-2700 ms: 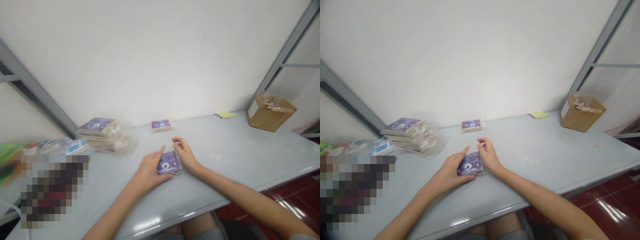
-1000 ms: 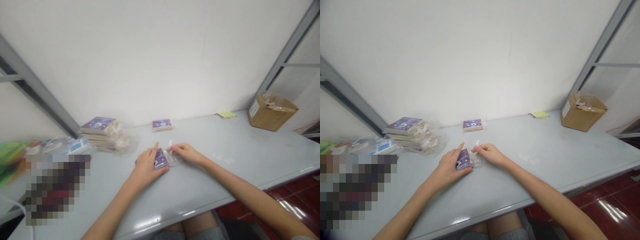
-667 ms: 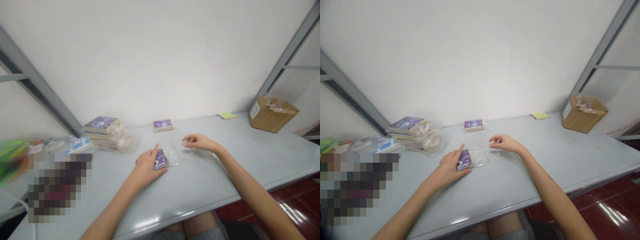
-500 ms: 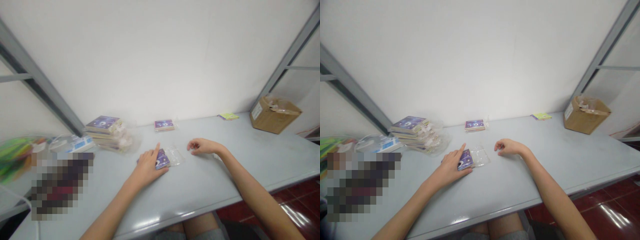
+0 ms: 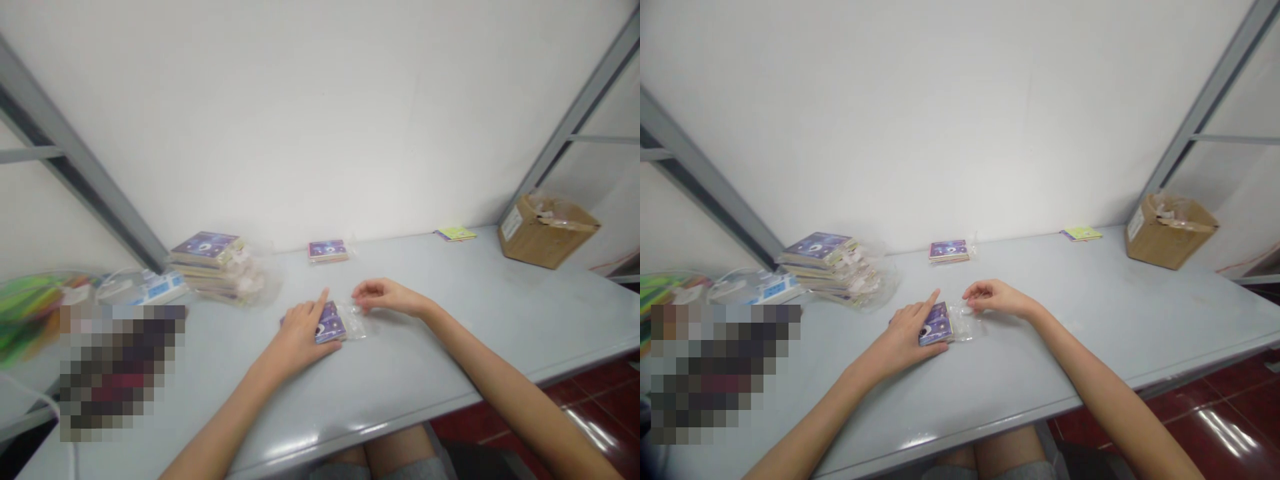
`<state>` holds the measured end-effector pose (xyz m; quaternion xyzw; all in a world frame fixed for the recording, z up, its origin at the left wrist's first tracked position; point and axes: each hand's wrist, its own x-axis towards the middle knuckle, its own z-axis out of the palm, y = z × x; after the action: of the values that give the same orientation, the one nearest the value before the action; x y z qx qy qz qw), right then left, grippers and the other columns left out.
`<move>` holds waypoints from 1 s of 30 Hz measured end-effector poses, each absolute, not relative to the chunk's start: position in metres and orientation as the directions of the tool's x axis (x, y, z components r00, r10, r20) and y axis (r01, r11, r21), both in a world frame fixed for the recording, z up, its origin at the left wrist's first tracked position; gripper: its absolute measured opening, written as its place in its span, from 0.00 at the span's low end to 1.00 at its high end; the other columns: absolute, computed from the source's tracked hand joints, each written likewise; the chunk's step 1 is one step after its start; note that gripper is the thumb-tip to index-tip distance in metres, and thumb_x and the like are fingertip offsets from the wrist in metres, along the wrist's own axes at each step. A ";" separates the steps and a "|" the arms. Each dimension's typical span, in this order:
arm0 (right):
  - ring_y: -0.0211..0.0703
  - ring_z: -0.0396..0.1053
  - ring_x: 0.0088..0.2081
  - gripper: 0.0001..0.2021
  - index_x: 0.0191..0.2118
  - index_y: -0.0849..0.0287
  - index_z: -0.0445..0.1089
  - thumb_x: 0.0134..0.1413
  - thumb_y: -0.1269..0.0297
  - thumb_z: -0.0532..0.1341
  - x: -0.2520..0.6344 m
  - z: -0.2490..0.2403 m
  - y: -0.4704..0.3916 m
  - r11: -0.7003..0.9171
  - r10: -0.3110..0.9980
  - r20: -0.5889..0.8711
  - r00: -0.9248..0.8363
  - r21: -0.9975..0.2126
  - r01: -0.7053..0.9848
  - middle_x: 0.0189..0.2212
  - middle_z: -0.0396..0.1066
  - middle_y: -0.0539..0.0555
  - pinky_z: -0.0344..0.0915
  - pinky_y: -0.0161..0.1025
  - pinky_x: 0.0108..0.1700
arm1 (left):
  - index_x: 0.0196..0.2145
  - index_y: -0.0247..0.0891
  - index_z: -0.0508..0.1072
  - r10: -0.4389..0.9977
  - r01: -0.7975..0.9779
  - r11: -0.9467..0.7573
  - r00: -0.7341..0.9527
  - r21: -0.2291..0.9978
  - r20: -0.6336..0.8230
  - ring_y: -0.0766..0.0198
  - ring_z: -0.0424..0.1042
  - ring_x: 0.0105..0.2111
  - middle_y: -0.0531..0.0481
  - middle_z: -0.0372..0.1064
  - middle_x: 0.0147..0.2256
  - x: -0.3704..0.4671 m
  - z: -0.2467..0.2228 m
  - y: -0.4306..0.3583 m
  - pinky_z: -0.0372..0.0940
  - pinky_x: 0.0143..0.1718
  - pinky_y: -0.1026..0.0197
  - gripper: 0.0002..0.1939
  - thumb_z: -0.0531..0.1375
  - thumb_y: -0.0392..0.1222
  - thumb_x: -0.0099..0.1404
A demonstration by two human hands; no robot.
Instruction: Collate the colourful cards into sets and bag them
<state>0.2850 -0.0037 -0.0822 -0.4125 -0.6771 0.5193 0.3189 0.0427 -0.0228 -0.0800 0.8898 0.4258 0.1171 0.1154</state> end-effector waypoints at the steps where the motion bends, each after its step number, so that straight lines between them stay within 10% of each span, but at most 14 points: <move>1: 0.36 0.67 0.30 0.15 0.40 0.61 0.68 0.45 0.60 0.60 0.283 -0.083 -0.005 0.093 0.876 -0.014 -0.483 -0.976 0.198 0.30 0.70 0.51 0.63 0.37 0.37 | 0.61 0.39 0.37 0.785 0.731 -0.610 0.610 0.305 0.110 0.51 0.60 0.46 0.41 0.61 0.47 0.043 -0.080 -0.023 0.53 0.46 0.51 0.46 0.59 0.54 0.54; 14: 0.35 0.66 0.30 0.17 0.41 0.59 0.70 0.47 0.55 0.58 0.330 -0.064 -0.003 0.182 0.983 0.181 -0.024 -0.969 0.170 0.35 0.70 0.54 0.62 0.37 0.37 | 0.60 0.39 0.43 0.803 0.671 -0.595 0.516 0.442 0.298 0.51 0.58 0.49 0.41 0.58 0.50 0.044 -0.068 -0.019 0.53 0.50 0.49 0.43 0.60 0.51 0.54; 30: 0.34 0.57 0.22 0.20 0.36 0.59 0.72 0.33 0.54 0.64 0.400 -0.129 -0.064 -0.070 0.988 0.040 0.147 -0.740 0.669 0.27 0.66 0.52 0.57 0.35 0.26 | 0.61 0.42 0.30 0.881 0.374 -0.468 0.263 0.801 0.393 0.55 0.59 0.50 0.41 0.54 0.50 0.055 -0.077 -0.020 0.56 0.51 0.51 0.53 0.64 0.46 0.50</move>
<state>0.3998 -0.0641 -0.1286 -0.6871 -0.6030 0.2506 0.3187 0.0552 -0.0199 -0.0774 0.7387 0.4247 0.4340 0.2926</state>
